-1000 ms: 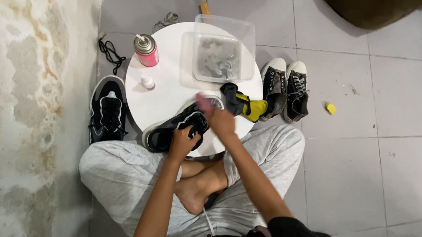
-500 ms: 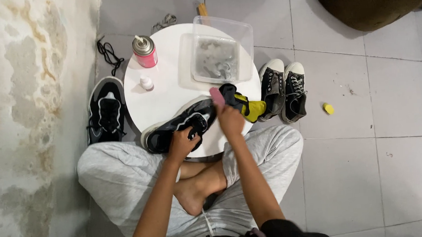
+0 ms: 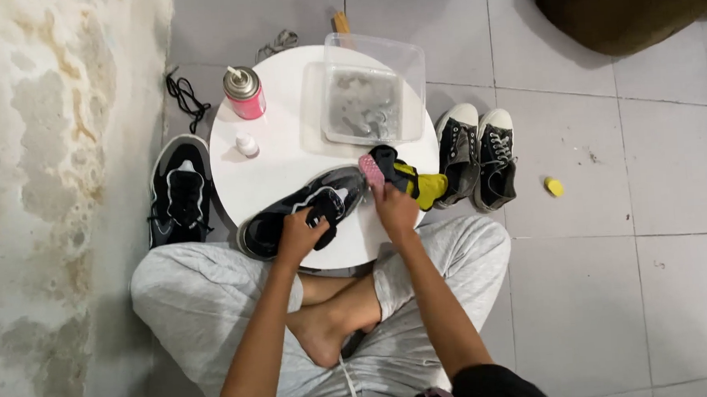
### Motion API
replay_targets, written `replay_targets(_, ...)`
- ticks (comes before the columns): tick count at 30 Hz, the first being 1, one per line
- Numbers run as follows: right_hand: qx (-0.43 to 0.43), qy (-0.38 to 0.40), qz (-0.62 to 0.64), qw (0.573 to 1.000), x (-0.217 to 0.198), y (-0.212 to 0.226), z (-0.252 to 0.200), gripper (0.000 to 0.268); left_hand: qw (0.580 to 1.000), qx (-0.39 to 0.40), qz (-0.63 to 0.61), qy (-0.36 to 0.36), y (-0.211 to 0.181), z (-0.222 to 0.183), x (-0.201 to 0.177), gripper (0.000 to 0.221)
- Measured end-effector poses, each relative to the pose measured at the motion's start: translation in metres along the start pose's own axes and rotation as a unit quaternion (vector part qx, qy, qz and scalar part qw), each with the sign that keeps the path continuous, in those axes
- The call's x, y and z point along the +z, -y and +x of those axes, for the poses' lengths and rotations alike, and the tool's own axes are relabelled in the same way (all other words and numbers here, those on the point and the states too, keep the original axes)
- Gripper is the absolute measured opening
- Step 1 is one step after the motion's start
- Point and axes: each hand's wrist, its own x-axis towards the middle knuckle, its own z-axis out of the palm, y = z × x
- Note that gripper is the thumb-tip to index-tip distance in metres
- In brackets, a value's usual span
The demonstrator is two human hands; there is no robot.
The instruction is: Brushing the upper part of a black sneaker with a cleaning brush and solution to remove dirt.
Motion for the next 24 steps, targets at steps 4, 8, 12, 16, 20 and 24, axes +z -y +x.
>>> replay_targets(4, -0.070, 0.179, 0.008, 0.981, -0.039, 0.046, -0.034, 0.052, 0.997, -0.066, -0.035, 0.024, 0.009, 0.006, -0.003, 0.023)
replay_targets(8, -0.010, 0.167, 0.025, 0.986, -0.021, 0.022, -0.014, 0.065, 0.990, -0.122, -0.068, 0.029, 0.005, 0.014, -0.010, 0.023)
replay_targets(12, -0.163, 0.139, -0.011, 0.977, -0.021, 0.017, -0.040, 0.052, 0.976, -0.189, -0.093, 0.049, 0.008, 0.013, -0.011, 0.026)
replay_targets(16, -0.031, 0.101, -0.008, 0.994, -0.001, -0.004, -0.018, 0.059, 0.960, -0.244, -0.130, 0.051, 0.009, 0.022, -0.014, 0.021)
replay_targets(20, -0.100, 0.129, -0.008, 0.987, 0.005, -0.001, -0.040, 0.052, 0.957, -0.254, -0.127, 0.057, 0.020, 0.021, -0.011, 0.022)
replay_targets(24, 0.011, 0.110, 0.064, 0.992, 0.038, -0.003, -0.033, 0.057, 0.953, -0.273, -0.118, 0.055, 0.033, 0.024, -0.008, 0.042)
